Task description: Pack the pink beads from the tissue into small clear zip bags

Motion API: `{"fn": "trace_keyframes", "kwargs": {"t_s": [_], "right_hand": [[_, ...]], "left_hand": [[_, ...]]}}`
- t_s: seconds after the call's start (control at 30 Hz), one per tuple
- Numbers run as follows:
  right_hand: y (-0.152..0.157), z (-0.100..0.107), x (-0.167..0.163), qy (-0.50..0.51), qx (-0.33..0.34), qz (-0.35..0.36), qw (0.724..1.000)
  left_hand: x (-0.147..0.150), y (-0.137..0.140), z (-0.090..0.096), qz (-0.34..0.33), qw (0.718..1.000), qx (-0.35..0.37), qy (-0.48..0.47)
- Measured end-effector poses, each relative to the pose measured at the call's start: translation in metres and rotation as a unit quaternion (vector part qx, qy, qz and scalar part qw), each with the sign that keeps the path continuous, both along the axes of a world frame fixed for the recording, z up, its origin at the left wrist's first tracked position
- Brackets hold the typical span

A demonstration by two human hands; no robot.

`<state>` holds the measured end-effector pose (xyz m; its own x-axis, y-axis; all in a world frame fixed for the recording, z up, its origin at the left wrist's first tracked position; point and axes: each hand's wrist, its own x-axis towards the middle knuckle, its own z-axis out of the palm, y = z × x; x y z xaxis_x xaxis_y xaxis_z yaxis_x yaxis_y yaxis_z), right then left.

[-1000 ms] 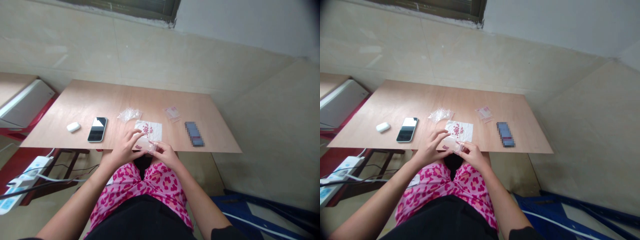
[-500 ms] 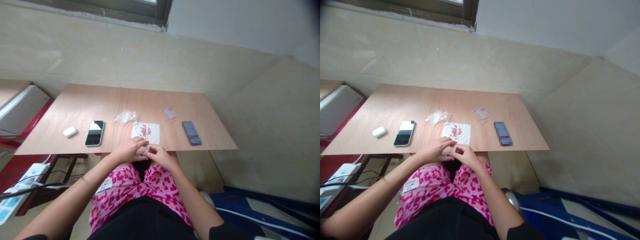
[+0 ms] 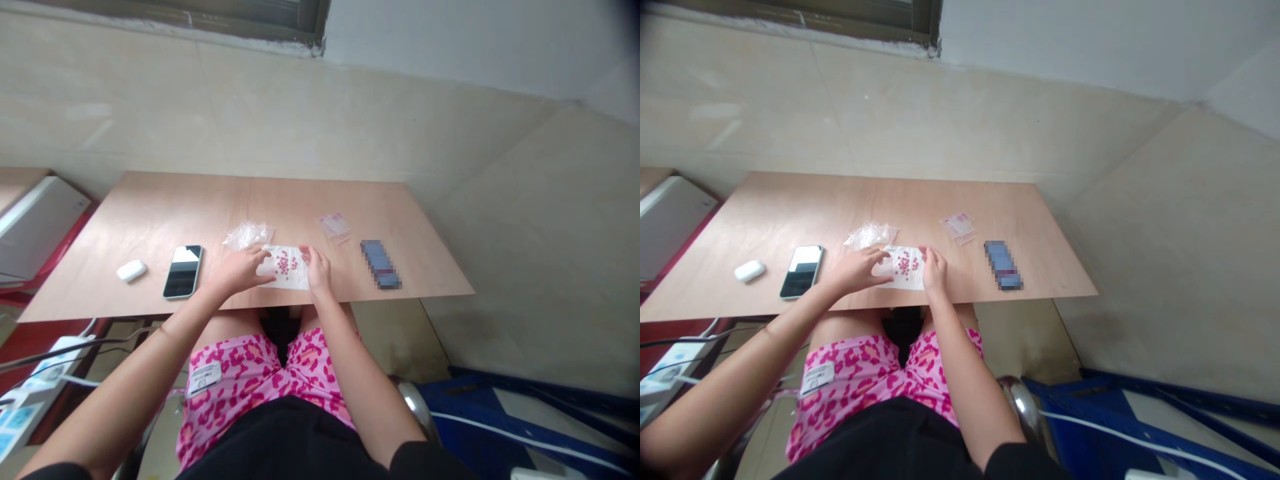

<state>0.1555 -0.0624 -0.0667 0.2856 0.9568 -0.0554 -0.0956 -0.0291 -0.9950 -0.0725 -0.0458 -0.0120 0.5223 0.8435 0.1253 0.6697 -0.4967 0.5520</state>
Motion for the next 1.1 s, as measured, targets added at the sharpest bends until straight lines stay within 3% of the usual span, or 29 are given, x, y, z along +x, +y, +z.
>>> {"fn": "trace_keyframes", "kwargs": {"t_s": [0.13, 0.37, 0.6, 1.1], "right_hand": [[0.017, -0.012, -0.022, -0.069, 0.031, -0.018, 0.997], [0.008, -0.019, -0.029, -0.150, 0.104, -0.020, 0.983], [0.011, -0.022, -0.030, -0.145, 0.130, -0.046, 0.980], [0.009, -0.018, -0.030, -0.149, 0.122, -0.040, 0.981]], "left_hand": [[0.005, 0.016, -0.002, -0.003, 0.997, 0.022, 0.073], [0.029, 0.029, 0.010, -0.046, 0.982, 0.037, 0.180], [0.048, 0.030, 0.031, -0.110, 0.917, 0.080, 0.376], [0.067, 0.023, 0.030, -0.090, 0.916, 0.103, 0.377]]}}
